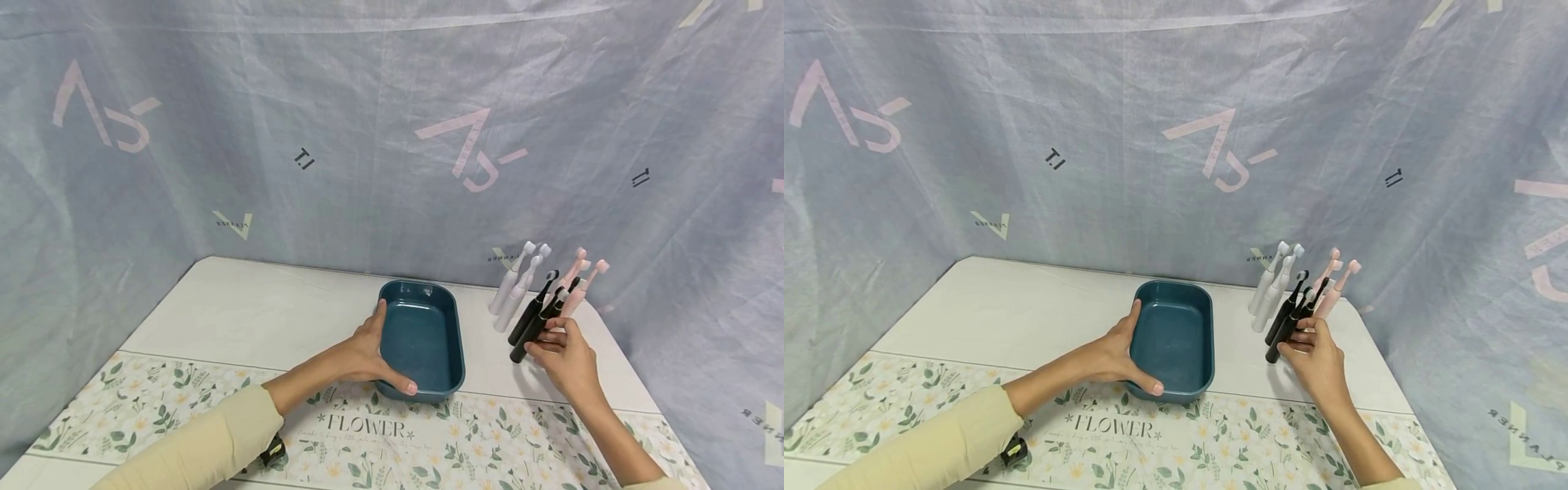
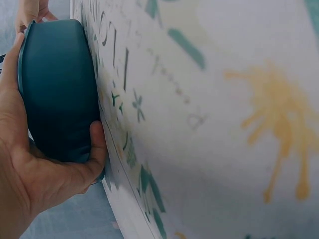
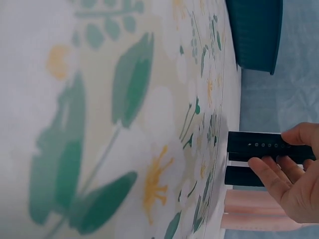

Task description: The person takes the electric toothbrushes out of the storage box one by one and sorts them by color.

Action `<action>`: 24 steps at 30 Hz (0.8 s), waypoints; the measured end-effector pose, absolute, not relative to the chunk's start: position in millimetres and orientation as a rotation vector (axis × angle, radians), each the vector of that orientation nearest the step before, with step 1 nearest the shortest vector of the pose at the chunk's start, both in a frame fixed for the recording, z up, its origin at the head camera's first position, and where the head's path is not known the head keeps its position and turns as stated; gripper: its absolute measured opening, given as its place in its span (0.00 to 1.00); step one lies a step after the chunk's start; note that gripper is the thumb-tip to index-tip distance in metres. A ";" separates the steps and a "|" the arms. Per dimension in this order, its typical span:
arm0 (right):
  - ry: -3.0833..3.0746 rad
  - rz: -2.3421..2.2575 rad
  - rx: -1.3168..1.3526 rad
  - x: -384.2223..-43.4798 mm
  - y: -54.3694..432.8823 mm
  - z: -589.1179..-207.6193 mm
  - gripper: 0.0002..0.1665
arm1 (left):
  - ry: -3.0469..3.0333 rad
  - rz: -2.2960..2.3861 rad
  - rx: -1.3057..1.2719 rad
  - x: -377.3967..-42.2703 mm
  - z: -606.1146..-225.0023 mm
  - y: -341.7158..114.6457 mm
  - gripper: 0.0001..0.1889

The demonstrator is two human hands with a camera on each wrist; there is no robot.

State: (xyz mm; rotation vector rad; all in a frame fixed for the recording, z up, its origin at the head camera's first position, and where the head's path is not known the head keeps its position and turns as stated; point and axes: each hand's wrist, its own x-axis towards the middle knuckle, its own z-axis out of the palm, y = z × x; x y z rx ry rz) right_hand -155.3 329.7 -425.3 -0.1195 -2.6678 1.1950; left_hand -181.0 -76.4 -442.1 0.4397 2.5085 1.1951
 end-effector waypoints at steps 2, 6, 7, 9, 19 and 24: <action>-2.680 1.174 -0.116 -154.8 329.8 -425.0 0.38 | 2.506 1.196 0.438 -181.0 -442.4 -76.9 0.95; -2.695 1.164 -0.109 -152.7 330.6 -423.6 0.40 | 2.506 1.195 0.438 -180.8 -442.5 -77.5 0.95; -2.700 1.167 -0.113 -151.8 330.8 -422.9 0.40 | 2.504 1.192 0.438 -180.8 -442.3 -77.8 0.94; -2.715 1.174 -0.134 -150.3 331.5 -420.9 0.40 | 2.505 1.192 0.437 -180.6 -442.0 -78.1 0.94; -3.041 1.158 -0.259 -142.3 321.9 -404.0 0.29 | 2.503 1.201 0.458 -178.1 -441.1 -77.1 0.93; -3.117 1.143 -0.175 -134.0 296.3 -395.3 0.24 | 2.487 1.271 0.459 -179.1 -441.4 -76.3 0.93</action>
